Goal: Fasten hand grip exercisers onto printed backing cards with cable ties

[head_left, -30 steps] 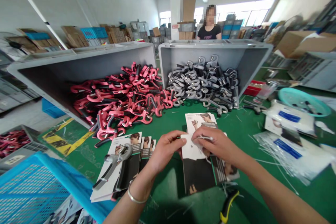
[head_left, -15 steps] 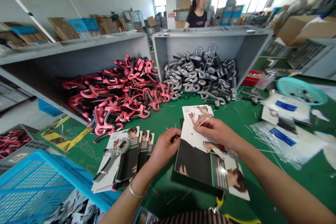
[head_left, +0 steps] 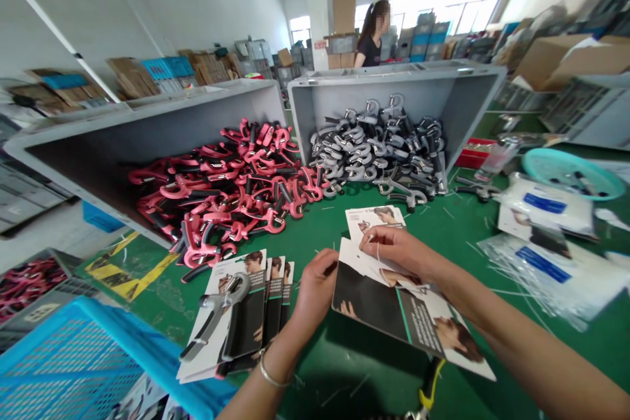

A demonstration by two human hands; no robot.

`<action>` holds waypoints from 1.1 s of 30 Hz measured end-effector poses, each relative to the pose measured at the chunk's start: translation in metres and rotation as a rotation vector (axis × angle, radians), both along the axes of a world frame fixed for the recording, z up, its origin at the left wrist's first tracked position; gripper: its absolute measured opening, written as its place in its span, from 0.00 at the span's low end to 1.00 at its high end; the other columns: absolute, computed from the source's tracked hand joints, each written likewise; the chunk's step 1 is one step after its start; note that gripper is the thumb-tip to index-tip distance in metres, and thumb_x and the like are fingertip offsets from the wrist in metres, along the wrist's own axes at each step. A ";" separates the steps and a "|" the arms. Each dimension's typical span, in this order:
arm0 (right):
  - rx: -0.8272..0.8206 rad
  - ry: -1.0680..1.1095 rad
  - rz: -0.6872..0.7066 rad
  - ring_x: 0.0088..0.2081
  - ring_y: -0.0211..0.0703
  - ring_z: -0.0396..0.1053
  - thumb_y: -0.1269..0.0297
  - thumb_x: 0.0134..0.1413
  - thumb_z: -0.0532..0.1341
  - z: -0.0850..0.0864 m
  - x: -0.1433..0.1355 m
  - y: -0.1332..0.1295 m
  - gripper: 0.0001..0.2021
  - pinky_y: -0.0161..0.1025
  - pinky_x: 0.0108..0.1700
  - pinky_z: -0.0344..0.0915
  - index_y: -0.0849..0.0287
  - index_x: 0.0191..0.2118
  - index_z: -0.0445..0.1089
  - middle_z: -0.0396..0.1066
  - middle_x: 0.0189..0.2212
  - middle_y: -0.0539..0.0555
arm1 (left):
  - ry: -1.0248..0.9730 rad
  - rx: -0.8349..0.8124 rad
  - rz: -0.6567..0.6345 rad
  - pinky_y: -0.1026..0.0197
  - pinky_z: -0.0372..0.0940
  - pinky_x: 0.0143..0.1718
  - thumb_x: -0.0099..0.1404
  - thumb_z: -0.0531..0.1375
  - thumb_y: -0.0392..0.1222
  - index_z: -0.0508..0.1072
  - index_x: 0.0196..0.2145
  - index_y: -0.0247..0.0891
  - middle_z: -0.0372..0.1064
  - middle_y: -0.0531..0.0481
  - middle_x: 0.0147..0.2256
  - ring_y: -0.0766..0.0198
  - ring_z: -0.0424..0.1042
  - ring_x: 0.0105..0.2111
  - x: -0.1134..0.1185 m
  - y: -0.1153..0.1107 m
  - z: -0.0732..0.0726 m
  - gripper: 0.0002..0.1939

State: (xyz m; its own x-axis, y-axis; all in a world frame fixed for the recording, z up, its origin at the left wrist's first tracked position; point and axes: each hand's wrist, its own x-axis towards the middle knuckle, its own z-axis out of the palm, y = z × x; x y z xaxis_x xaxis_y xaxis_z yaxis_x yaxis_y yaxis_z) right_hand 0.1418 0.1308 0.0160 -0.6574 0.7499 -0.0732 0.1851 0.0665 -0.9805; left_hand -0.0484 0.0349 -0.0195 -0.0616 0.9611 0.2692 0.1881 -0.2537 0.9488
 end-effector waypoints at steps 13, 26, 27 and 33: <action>0.192 -0.023 0.032 0.27 0.35 0.56 0.56 0.62 0.59 0.008 0.007 -0.032 0.10 0.33 0.27 0.52 0.57 0.38 0.70 0.61 0.26 0.46 | -0.186 -0.232 -0.119 0.63 0.61 0.35 0.57 0.66 0.41 0.81 0.33 0.38 0.72 0.50 0.31 0.62 0.67 0.31 0.005 -0.012 0.006 0.06; 0.208 0.009 0.096 0.33 0.40 0.63 0.55 0.62 0.58 0.005 0.013 -0.032 0.10 0.35 0.35 0.61 0.57 0.39 0.70 0.68 0.33 0.50 | -0.229 -0.222 -0.132 0.64 0.61 0.35 0.57 0.67 0.40 0.83 0.31 0.39 0.67 0.51 0.28 0.64 0.64 0.31 0.005 -0.020 0.005 0.05; 0.220 -0.001 0.093 0.33 0.40 0.63 0.56 0.62 0.58 0.004 0.013 -0.032 0.09 0.35 0.35 0.61 0.57 0.39 0.70 0.69 0.33 0.50 | -0.220 -0.233 -0.155 0.64 0.61 0.35 0.58 0.67 0.39 0.83 0.32 0.39 0.68 0.51 0.29 0.64 0.65 0.31 0.005 -0.020 0.004 0.05; 0.231 -0.031 0.108 0.33 0.39 0.63 0.58 0.63 0.58 -0.001 0.011 -0.035 0.09 0.35 0.35 0.60 0.57 0.39 0.70 0.68 0.33 0.50 | -0.267 -0.316 -0.233 0.60 0.64 0.42 0.56 0.67 0.37 0.83 0.36 0.40 0.75 0.49 0.35 0.60 0.70 0.36 0.003 -0.021 0.002 0.09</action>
